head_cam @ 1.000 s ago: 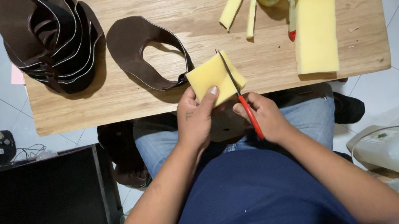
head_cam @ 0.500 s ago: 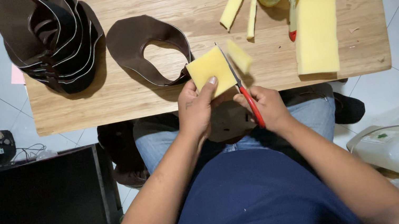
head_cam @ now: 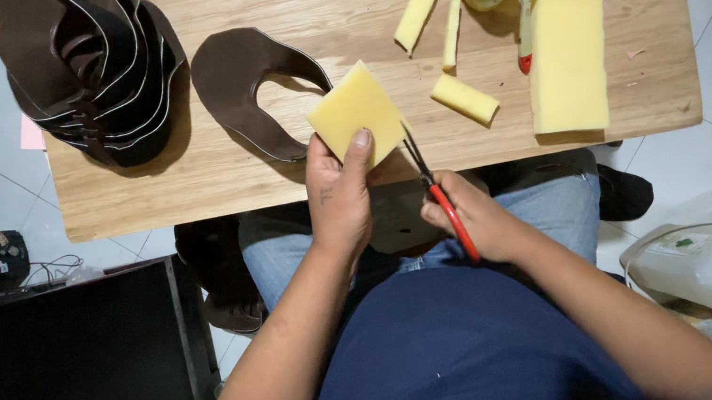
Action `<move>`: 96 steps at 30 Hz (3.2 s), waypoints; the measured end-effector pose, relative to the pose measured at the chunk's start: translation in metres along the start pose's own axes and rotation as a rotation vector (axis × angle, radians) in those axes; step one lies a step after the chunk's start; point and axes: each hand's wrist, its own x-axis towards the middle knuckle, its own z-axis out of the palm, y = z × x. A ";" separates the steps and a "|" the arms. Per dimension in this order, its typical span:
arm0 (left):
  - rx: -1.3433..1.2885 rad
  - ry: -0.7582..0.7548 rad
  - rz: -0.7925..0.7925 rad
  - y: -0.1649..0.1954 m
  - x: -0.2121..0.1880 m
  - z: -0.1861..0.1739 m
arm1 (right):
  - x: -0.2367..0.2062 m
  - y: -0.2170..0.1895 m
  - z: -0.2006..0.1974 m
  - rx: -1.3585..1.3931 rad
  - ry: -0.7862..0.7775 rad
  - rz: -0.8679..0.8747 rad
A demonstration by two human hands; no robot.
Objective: The person inserts yellow foam padding into the footbed of a brown sandal upper and trims excess material with scissors. They repeat this process for another sandal and then cut additional foam pieces from a larger block.
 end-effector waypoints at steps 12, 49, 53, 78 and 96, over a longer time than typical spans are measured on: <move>-0.030 0.026 -0.116 -0.003 -0.004 -0.002 | 0.003 -0.012 0.000 0.061 -0.006 0.002; 0.172 -0.006 -0.173 0.003 -0.014 -0.002 | 0.001 -0.008 0.004 0.004 0.170 -0.046; 0.188 -0.001 -0.199 0.002 -0.017 -0.001 | 0.006 -0.006 0.003 0.031 0.180 -0.120; -0.019 0.017 -0.096 -0.002 0.007 -0.006 | 0.004 -0.001 -0.004 0.077 0.000 0.043; 0.116 -0.042 -0.090 -0.002 0.000 -0.006 | 0.002 -0.003 0.000 -0.063 0.066 -0.037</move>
